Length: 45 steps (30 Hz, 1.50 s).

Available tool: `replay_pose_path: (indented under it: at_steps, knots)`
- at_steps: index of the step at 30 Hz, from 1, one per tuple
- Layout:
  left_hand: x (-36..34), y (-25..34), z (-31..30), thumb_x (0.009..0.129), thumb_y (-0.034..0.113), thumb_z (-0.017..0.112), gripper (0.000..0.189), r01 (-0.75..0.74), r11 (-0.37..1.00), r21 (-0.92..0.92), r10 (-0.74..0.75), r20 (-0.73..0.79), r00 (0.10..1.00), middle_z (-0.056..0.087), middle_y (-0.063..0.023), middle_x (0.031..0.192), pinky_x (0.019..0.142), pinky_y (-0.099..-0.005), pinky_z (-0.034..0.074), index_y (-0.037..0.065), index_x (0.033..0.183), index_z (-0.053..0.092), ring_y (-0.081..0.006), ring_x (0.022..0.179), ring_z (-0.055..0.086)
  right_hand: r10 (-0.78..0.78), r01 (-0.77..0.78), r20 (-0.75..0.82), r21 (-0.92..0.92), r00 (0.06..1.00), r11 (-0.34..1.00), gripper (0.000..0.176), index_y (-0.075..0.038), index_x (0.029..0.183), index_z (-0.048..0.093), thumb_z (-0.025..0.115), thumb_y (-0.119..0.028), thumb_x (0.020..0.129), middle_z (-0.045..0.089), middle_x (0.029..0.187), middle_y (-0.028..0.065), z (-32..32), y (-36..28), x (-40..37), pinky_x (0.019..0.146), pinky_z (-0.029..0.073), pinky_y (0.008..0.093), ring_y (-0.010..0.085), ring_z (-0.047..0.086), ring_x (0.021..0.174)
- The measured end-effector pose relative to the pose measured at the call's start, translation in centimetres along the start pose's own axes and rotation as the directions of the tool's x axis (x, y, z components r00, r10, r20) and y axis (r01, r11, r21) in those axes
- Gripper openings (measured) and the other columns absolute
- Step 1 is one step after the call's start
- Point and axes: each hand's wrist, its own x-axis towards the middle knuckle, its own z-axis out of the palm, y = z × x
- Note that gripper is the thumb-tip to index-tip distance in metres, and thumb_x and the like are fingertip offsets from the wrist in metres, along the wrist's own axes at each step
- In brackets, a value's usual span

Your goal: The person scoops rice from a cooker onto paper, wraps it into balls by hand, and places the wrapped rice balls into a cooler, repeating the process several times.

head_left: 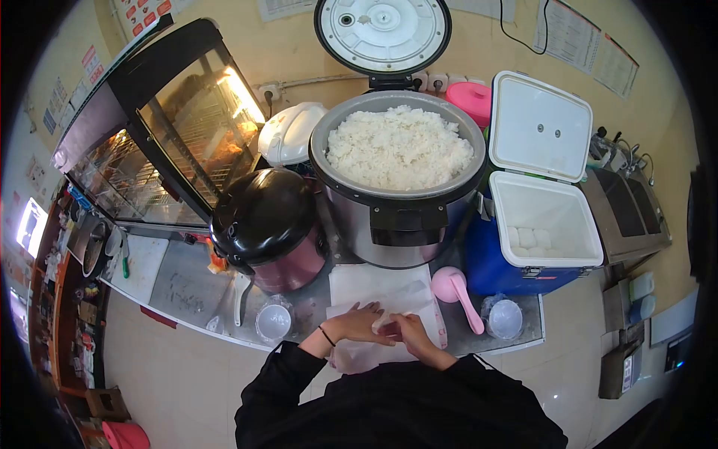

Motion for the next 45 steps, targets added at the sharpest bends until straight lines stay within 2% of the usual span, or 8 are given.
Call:
replay_pose_path:
  at_steps: [10, 12, 15, 20, 24, 29, 38, 45]
  knots:
    - [2.5, -3.4, 1.5, 0.074, 0.033, 0.058, 0.032, -0.054, 0.997, -0.05, 0.033, -0.36, 0.932, 0.06, -0.0171, 0.078, 0.071, -0.0412, 0.045, 0.005, 0.089, 0.062, -0.0354, 0.075, 0.057, -0.244, 0.272, 0.215, -0.109, 0.946, 0.956, 0.023, 0.005, 0.095, 0.053, 0.043, -0.014, 0.086, 0.06, 0.089, 0.0172, -1.8, -0.5, 1.8, 0.08, 0.047, 0.0366, 0.0281, 0.059, 0.086]
    - [2.7, -4.1, 2.2, 0.074, 0.032, 0.057, 0.029, -0.065, 0.989, -0.135, -0.007, -0.473, 0.881, 0.061, -0.0156, 0.081, 0.073, -0.0415, 0.044, 0.005, 0.082, 0.064, -0.0346, 0.078, 0.057, -0.469, 0.545, 0.307, -0.638, 0.828, 0.544, 0.02, 0.002, 0.096, 0.054, 0.047, -0.011, 0.084, 0.06, 0.088, 0.0141, -2.4, -1.9, -1.0, 0.082, 0.046, 0.0371, 0.0271, 0.059, 0.087]
    - [2.6, -4.7, 1.1, 0.075, 0.033, 0.056, 0.03, -0.047, 0.976, -0.21, -0.045, -0.412, 0.91, 0.061, -0.0173, 0.08, 0.072, -0.0415, 0.044, 0.005, 0.082, 0.065, -0.0347, 0.078, 0.056, -0.591, 0.797, 0.722, -0.568, 0.361, -0.206, 0.02, 0.0, 0.098, 0.054, 0.052, -0.006, 0.08, 0.057, 0.099, 0.0123, -3.8, -1.4, -1.5, 0.083, 0.044, 0.034, 0.0243, 0.055, 0.094]
    - [3.0, -5.4, -0.2, 0.072, 0.033, 0.06, 0.03, 0.033, 0.951, -0.308, -0.135, -0.315, 0.939, 0.061, -0.0171, 0.077, 0.066, -0.0381, 0.046, 0.003, 0.076, 0.065, -0.0334, 0.071, 0.058, -0.084, 0.536, 0.757, -0.532, 0.648, -0.655, 0.052, -0.001, 0.128, 0.031, 0.044, -0.018, 0.081, 0.033, 0.133, 0.0123, -3.3, -1.8, 1.1, 0.103, 0.016, 0.0463, 0.024, 0.027, 0.126]
    - [3.8, -7.1, 0.5, 0.068, 0.027, 0.068, 0.029, -0.129, 0.895, -0.427, -0.083, -0.443, 0.893, 0.062, -0.0144, 0.078, 0.059, -0.033, 0.046, 0.003, 0.083, 0.063, -0.0256, 0.062, 0.059, -0.075, 0.575, 0.811, -0.473, 0.58, -0.667, 0.051, -0.001, 0.128, 0.032, 0.044, -0.018, 0.081, 0.034, 0.132, 0.0113, -4.2, -2.0, 2.8, 0.103, 0.018, 0.0455, 0.0223, 0.027, 0.126]
    - [-0.1, -5.1, 4.7, 0.063, 0.019, 0.075, 0.049, -0.171, 0.83, -0.531, -0.502, -0.845, 0.186, 0.059, -0.0093, 0.068, 0.054, -0.0268, 0.044, 0.0, 0.1, 0.05, -0.0151, 0.055, 0.054, -0.112, 0.603, 0.839, -0.469, 0.532, -0.645, 0.051, -0.001, 0.126, 0.034, 0.047, -0.02, 0.081, 0.037, 0.129, 0.0109, -5.1, -0.8, 3.8, 0.102, 0.019, 0.0465, 0.0212, 0.032, 0.123]
    - [-3.2, -2.5, 11.1, 0.069, 0.013, 0.072, 0.055, -0.416, 0.362, -0.834, -0.771, -0.519, 0.369, 0.055, -0.0024, 0.061, 0.051, -0.0208, 0.04, 0.003, 0.111, 0.037, -0.0061, 0.054, 0.053, -0.212, 0.69, 0.866, -0.491, 0.452, -0.532, 0.055, -0.001, 0.123, 0.036, 0.056, -0.021, 0.076, 0.039, 0.128, 0.0118, -5.9, -0.1, 4.7, 0.1, 0.023, 0.0478, 0.0231, 0.038, 0.119]
    - [-2.8, 0.3, 6.4, 0.071, 0.018, 0.066, 0.053, 0.136, 0.976, -0.168, -0.196, -0.952, 0.235, 0.051, -0.0161, 0.112, 0.088, -0.043, 0.036, 0.007, 0.117, 0.043, -0.027, 0.104, 0.049, -0.226, 0.701, 0.85, -0.522, 0.476, -0.485, 0.055, 0.001, 0.123, 0.037, 0.056, -0.022, 0.077, 0.039, 0.128, 0.0142, -6.2, 0.6, 4.7, 0.101, 0.023, 0.045, 0.0248, 0.037, 0.12]
